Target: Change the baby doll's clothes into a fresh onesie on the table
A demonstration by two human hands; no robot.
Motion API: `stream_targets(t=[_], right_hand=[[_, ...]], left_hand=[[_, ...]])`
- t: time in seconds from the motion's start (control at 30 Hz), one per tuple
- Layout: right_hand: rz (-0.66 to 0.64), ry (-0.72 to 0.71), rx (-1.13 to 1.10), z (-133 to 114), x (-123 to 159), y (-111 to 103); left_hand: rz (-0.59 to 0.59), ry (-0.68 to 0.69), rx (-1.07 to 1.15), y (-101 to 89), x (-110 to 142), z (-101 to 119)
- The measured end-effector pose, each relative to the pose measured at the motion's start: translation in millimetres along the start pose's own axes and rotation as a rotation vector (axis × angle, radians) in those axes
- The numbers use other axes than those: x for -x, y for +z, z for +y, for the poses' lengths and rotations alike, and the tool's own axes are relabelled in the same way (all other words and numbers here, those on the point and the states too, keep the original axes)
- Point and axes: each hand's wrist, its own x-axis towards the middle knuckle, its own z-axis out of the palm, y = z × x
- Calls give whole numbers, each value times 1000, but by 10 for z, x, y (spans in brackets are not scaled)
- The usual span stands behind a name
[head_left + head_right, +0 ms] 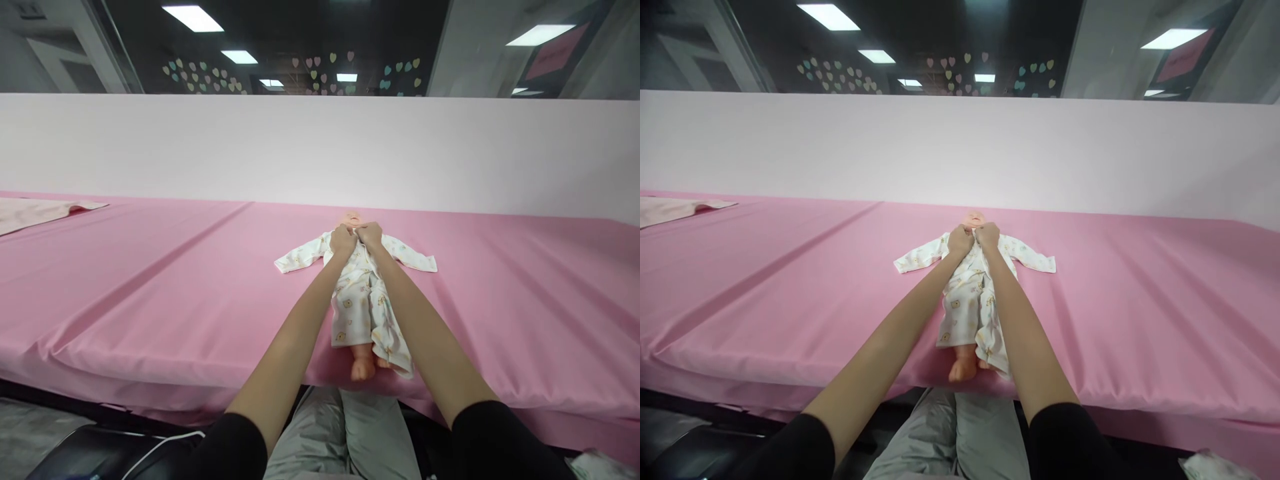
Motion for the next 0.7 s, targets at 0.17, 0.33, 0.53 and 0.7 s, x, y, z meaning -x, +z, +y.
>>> stream_targets(t=[0.17, 0.33, 0.53, 0.7], right_hand=[[-36, -220, 288, 14, 164, -6], [-66, -348, 390, 133, 301, -69], [35, -398, 314, 248, 470, -145], [95, -419, 359, 277, 526, -173]], left_hand=[[9, 158, -68, -41, 114, -122], [92, 335, -114, -69, 260, -201], [115, 389, -106, -93, 348, -196], [98, 440, -52, -111, 358, -213]])
